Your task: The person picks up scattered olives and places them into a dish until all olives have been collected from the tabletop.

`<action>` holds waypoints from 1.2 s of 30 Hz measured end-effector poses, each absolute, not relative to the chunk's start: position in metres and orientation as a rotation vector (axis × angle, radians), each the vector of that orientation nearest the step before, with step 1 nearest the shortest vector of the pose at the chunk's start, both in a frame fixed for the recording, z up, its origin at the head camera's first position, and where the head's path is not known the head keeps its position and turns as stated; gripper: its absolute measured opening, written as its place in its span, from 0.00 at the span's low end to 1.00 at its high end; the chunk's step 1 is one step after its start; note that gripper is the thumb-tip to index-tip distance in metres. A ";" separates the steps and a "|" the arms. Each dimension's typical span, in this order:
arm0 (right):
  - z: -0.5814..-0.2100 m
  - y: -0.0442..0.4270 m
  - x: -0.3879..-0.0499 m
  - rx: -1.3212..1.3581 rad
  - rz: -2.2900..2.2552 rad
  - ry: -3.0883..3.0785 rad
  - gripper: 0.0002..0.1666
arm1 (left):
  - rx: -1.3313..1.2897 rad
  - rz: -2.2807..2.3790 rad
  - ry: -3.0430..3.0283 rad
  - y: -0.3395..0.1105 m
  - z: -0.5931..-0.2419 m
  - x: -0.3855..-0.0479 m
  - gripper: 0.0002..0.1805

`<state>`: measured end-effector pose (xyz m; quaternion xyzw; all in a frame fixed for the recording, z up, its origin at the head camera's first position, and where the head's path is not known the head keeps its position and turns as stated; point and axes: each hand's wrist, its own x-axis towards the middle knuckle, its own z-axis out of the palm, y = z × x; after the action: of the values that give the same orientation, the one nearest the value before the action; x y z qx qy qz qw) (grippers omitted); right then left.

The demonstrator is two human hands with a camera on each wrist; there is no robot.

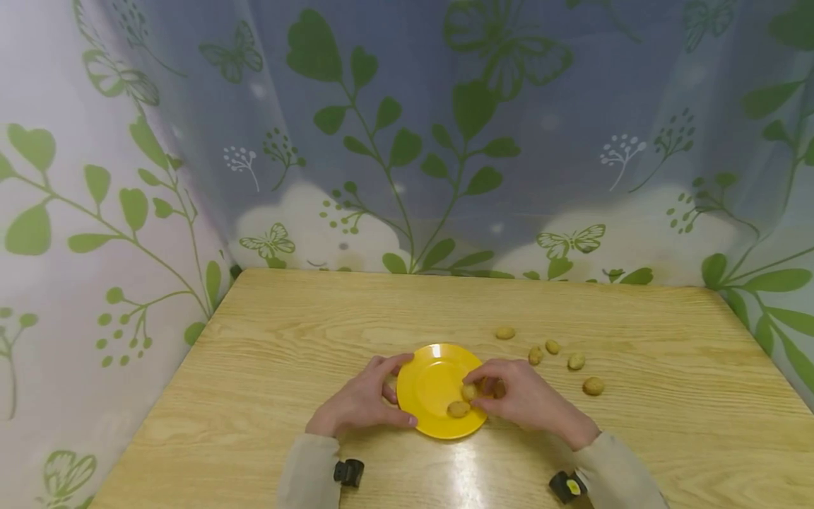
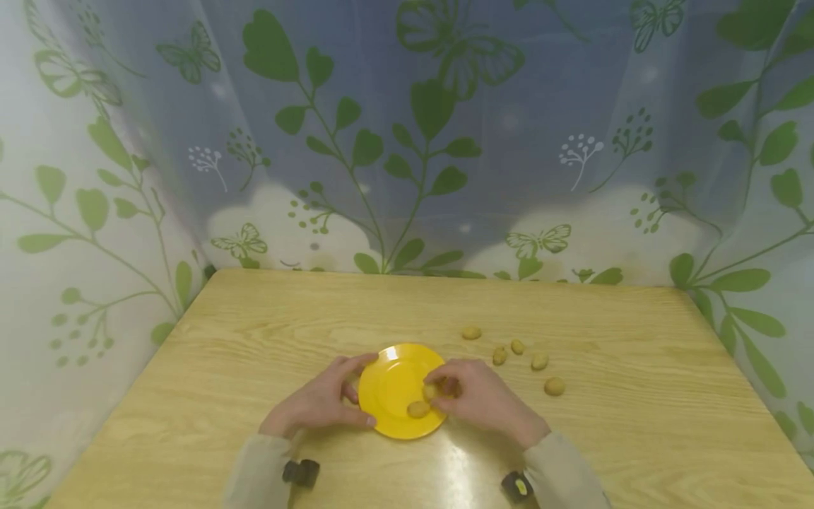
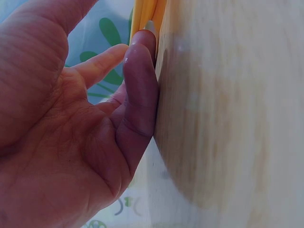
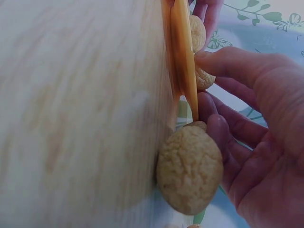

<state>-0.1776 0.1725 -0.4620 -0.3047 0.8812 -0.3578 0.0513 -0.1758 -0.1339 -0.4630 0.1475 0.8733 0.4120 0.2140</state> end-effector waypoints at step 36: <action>-0.453 0.207 -0.167 -0.842 -1.364 2.616 0.13 | 0.397 1.142 2.439 -0.134 -0.460 -0.175 0.55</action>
<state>-0.1675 0.2071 -0.4532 -0.2742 0.8522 -0.4442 0.0368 -0.1747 -0.1335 -0.4605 0.1427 0.8763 0.4105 0.2081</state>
